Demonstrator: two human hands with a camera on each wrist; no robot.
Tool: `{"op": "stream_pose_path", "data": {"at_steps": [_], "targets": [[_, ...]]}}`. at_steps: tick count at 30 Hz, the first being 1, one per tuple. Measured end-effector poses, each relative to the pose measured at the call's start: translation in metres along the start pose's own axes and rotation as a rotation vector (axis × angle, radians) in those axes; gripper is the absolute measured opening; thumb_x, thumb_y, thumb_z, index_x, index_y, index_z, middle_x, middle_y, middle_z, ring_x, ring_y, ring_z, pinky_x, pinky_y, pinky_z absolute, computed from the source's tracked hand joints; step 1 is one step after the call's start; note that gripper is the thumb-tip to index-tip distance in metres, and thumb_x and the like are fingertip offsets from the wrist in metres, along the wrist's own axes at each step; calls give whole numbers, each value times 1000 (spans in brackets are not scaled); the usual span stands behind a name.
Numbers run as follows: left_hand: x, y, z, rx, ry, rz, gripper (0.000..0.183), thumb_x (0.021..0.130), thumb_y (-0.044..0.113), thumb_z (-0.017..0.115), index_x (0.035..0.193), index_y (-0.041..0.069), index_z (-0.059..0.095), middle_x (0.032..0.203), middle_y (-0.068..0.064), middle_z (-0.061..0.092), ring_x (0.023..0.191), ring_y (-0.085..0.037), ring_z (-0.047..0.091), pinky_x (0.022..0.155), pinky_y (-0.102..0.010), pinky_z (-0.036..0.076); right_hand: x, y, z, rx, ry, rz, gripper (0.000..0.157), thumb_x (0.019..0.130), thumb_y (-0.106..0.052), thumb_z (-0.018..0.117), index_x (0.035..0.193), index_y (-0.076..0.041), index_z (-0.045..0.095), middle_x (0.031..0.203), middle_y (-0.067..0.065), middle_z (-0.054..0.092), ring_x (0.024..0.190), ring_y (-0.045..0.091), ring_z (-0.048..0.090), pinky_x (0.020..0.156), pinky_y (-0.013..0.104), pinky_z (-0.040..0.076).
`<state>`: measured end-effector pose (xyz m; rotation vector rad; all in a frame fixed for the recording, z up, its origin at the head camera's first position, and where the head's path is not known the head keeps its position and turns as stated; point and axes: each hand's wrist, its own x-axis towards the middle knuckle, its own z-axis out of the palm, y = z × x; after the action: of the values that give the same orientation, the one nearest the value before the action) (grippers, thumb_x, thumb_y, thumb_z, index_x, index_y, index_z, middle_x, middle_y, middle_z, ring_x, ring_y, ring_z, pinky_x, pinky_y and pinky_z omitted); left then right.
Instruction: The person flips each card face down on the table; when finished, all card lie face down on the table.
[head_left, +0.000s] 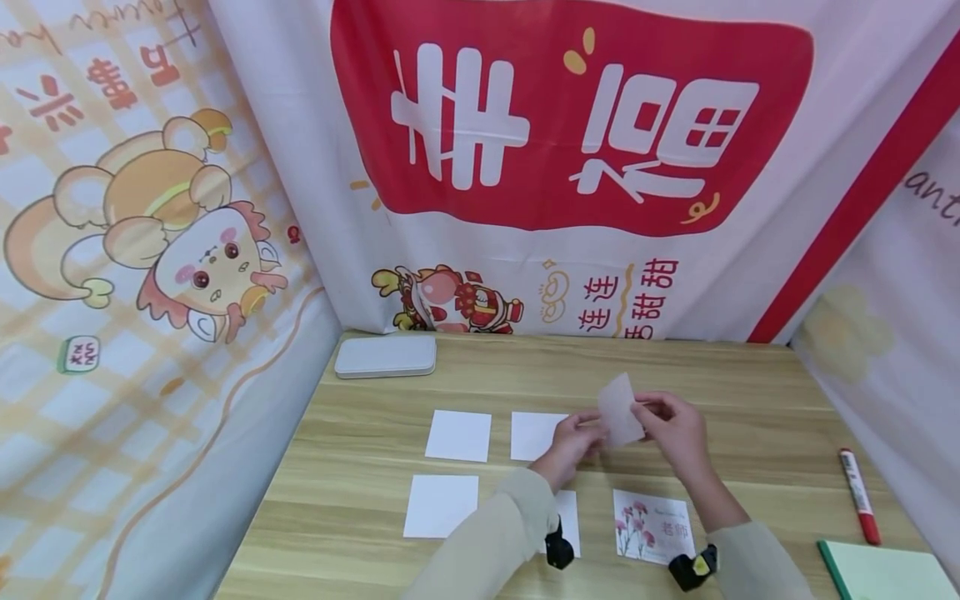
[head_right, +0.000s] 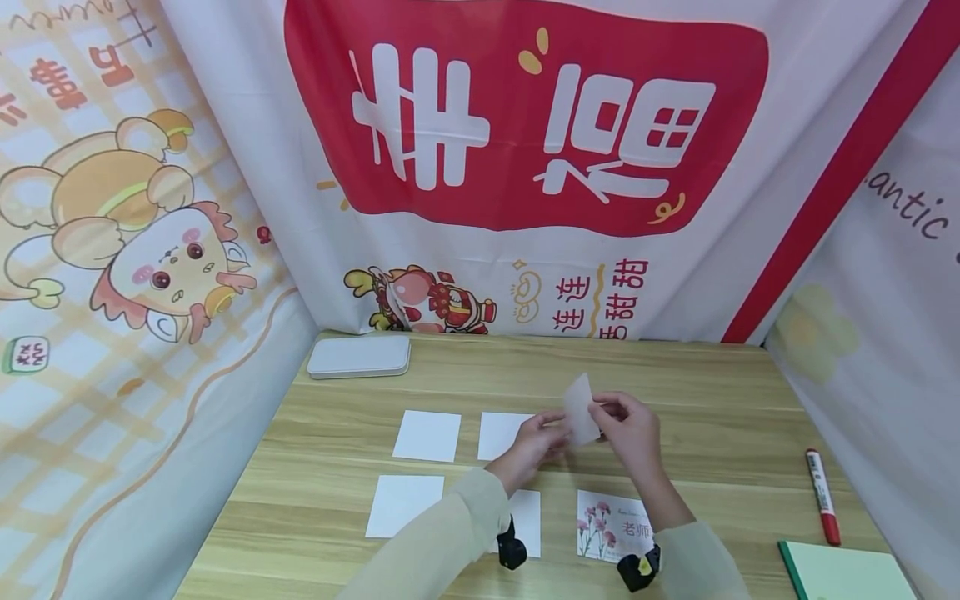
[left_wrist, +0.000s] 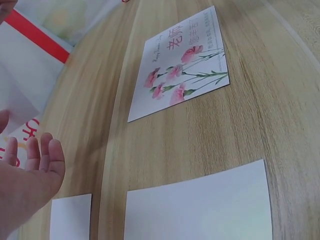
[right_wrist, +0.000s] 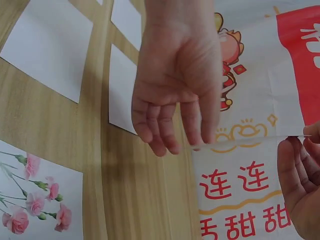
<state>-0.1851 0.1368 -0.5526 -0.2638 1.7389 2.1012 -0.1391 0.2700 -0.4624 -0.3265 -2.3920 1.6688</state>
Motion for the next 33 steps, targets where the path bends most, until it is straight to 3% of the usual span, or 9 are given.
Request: {"op": "stream_pose_path", "data": {"at_steps": [7, 13, 18, 22, 33], "targets": [[4, -3, -8, -62, 32, 14, 22, 76, 1, 70, 97, 1, 68, 76, -8, 67, 57, -12, 62, 55, -26, 55, 4, 11, -13, -24, 1, 97, 32, 88, -24, 63, 111, -1, 61, 98, 15, 61, 75, 14, 61, 63, 32, 56], [3, 0, -11, -44, 102, 35, 17, 75, 1, 72, 92, 3, 70, 74, -7, 67, 58, -11, 61, 56, -25, 55, 12, 38, -23, -47, 68, 91, 31, 85, -25, 67, 106, -2, 64, 95, 14, 62, 73, 18, 59, 60, 31, 55], [3, 1, -9, -51, 120, 79, 15, 73, 0, 73, 88, 1, 70, 75, -7, 67, 59, -13, 62, 58, -29, 56, 18, 57, -30, -85, 62, 162, 34, 87, -28, 64, 110, -3, 63, 97, 14, 61, 75, 18, 59, 65, 33, 55], [4, 0, -6, -58, 125, 114, 14, 72, -1, 74, 86, 0, 71, 74, -8, 67, 57, -12, 62, 59, -31, 56, 19, 63, -33, -127, 29, 215, 37, 90, -27, 60, 115, 0, 60, 99, 16, 61, 77, 16, 59, 67, 29, 55], [0, 1, -9, -38, 133, 134, 13, 73, -1, 74, 85, 0, 71, 73, -7, 67, 56, -10, 61, 58, -31, 56, 21, 72, -31, -89, 26, 231, 35, 88, -25, 64, 111, 1, 62, 91, 13, 63, 73, 17, 59, 62, 29, 55]]}}
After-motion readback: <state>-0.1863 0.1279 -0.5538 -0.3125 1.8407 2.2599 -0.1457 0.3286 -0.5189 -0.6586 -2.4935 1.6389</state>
